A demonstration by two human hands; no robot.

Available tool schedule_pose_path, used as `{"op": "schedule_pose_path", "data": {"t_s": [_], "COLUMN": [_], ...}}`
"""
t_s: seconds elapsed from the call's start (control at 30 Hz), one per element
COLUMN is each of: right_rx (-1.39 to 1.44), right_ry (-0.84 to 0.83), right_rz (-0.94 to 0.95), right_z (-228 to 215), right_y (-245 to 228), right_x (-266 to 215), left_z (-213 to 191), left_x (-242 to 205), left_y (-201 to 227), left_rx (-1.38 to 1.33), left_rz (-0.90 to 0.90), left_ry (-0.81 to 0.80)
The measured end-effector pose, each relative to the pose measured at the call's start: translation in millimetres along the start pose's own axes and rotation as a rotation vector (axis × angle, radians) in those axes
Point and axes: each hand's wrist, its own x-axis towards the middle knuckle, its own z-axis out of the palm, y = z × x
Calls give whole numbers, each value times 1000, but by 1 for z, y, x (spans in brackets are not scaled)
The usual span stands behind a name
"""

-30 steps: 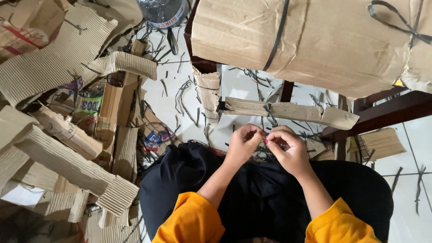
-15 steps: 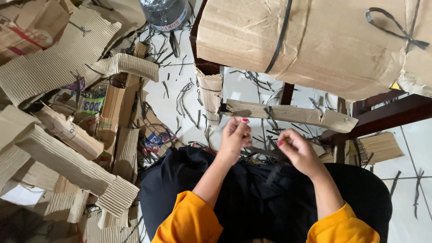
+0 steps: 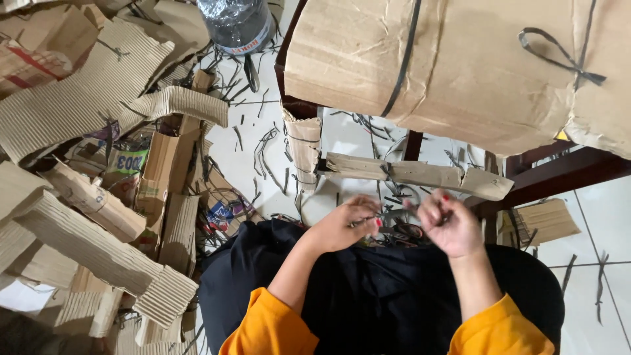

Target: The person sits on the floor and repeatedly ties black cord strips around a cardboard piece attached to a table leg. They use scissors to cut the cord, then wrap and knot it by hand, repeating the process several times.

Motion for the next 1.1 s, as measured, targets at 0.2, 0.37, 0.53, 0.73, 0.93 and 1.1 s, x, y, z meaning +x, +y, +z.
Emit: {"op": "schedule_pose_path", "data": {"t_s": [0.2,0.37,0.53,0.73,0.93,1.1], "right_rx": [-1297,-1481,-1563,-847,-765,-1257], "right_ry": [-3,343,660,245,-84,-93], "right_rz": [-40,-194,-153,-35,15,-123], "right_z": [-38,-34,-43,-9,42,91], "right_y": [30,16,-25,5,30,19], "right_x": [15,9,-10,-6,9,27], "left_z": [0,-23,-9,-4,7,10], "left_x": [-5,-13,-27,4,-5,1], "left_y": [10,-23,-93,13,1,-56], "left_rx": [-1017,239,823,903,-324,-180], "left_rz": [-361,-444,-1328,-780,-379,-452], "left_ry": [39,-611,-523,-623,-124,213]}}
